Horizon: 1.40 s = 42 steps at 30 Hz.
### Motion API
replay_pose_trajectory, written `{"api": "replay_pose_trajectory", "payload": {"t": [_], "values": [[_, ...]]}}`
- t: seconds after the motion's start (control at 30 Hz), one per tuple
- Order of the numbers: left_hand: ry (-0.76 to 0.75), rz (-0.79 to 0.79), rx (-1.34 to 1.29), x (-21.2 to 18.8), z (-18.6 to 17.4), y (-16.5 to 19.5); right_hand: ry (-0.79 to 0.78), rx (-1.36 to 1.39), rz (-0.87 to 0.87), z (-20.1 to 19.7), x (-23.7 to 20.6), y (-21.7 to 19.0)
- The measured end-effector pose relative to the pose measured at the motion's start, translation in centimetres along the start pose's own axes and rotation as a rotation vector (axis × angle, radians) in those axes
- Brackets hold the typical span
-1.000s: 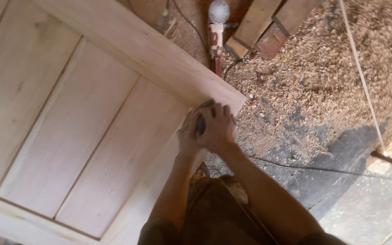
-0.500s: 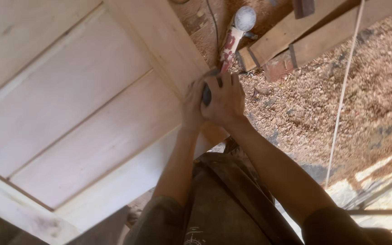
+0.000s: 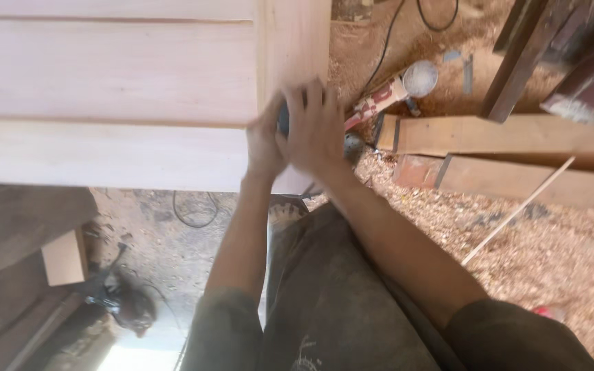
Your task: The person sands a wooden door with an electric sander, moving it across the surface and edges. They then use a chisel to remove small wood splinters from the door's edge.
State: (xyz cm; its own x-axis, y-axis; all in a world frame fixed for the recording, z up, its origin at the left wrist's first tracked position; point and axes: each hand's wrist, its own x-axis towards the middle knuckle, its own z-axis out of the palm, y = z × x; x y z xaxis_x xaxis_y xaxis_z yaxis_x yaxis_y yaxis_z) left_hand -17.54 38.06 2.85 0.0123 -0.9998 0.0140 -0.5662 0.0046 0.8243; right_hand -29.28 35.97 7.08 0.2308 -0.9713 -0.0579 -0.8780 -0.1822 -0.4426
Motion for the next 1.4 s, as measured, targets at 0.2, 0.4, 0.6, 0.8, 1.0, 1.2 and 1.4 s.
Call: {"api": "replay_pose_trajectory", "payload": {"t": [0.2,0.4,0.6,0.8,1.0,1.2,1.4], "values": [[0.043,-0.012,0.007,-12.5,-0.2,0.3,-0.258,0.015,0.068,-0.5,-10.3,-3.7],[0.213,0.026,0.003,-18.0,-0.6,1.5,-0.098,0.064,-0.064,-0.4,-15.3,-4.7],[0.260,-0.039,-0.138,-19.1,-1.8,2.2,-0.035,0.021,-0.186,0.0,-16.0,-5.8],[0.326,-0.076,-0.123,-18.3,-1.2,1.5,-0.064,-0.022,-0.269,0.0,-14.2,-6.2],[0.410,-0.100,-0.161,-15.1,-0.7,1.0,-0.070,-0.050,-0.323,-0.1,-9.8,-5.6],[0.421,-0.121,-0.222,-6.5,-0.4,0.7,-0.065,-0.115,-0.321,-0.9,-1.5,-4.0],[0.463,-0.126,-0.306,6.6,0.0,-0.1,-0.071,-0.158,-0.324,-1.8,11.4,-1.4]]}}
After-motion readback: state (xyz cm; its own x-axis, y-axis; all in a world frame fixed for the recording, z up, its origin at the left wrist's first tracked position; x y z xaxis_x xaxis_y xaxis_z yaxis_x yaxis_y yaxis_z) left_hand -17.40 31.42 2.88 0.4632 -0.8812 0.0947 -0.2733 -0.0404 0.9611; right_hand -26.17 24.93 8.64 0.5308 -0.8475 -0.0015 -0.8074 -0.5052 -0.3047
